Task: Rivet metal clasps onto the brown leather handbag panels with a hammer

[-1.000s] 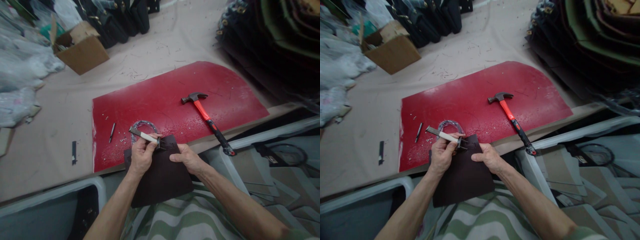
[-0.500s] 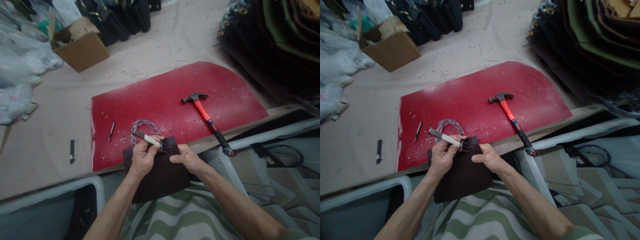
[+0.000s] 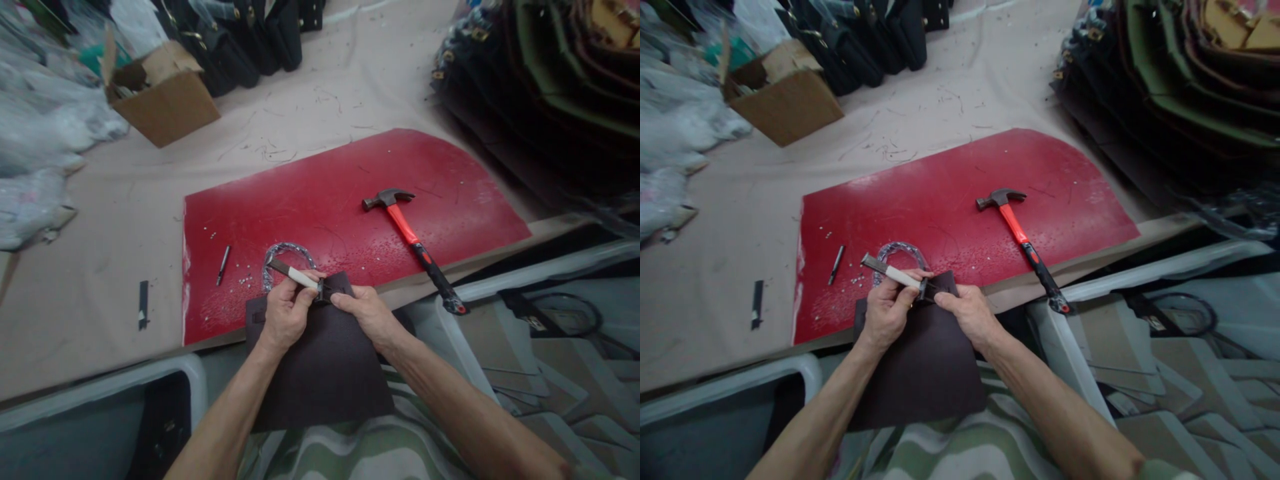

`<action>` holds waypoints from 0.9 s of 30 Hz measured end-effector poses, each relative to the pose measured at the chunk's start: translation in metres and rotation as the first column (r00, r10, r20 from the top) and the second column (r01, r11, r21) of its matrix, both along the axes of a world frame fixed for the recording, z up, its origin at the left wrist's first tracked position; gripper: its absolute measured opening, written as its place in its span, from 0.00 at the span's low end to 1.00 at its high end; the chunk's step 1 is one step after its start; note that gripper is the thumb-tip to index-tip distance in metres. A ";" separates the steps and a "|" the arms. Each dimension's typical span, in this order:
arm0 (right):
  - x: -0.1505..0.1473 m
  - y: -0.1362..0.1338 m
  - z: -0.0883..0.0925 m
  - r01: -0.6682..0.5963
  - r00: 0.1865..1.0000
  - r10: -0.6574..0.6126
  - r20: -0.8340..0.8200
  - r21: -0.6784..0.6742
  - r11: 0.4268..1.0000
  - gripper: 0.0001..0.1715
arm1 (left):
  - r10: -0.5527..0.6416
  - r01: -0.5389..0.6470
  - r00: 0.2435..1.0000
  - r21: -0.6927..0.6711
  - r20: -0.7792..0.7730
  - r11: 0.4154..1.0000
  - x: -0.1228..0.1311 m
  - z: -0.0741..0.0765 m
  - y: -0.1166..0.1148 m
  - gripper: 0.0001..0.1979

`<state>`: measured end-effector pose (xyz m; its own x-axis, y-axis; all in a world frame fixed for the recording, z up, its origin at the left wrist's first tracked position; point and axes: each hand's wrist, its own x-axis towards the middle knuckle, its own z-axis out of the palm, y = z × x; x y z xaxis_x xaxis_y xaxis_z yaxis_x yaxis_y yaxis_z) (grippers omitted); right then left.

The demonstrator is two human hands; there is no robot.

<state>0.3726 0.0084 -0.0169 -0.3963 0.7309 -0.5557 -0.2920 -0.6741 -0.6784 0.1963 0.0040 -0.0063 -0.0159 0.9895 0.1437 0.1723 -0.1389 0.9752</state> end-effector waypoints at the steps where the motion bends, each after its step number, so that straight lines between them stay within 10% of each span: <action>1: 0.000 0.000 -0.001 -0.003 1.000 0.003 -0.006 0.007 1.000 0.22 | 0.007 -0.007 1.000 -0.012 0.012 1.000 0.000 0.001 0.000 0.09; 27: 0.014 -0.001 -0.032 -0.144 0.987 0.159 -0.027 0.291 0.946 0.21 | -0.028 0.033 0.998 -0.079 0.060 0.996 -0.004 0.010 -0.004 0.12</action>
<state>0.3864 0.0077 -0.0491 -0.5363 0.7857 -0.3082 -0.2398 -0.4920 -0.8369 0.1920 0.0000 0.0033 0.0087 0.9979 0.0635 0.1115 -0.0641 0.9917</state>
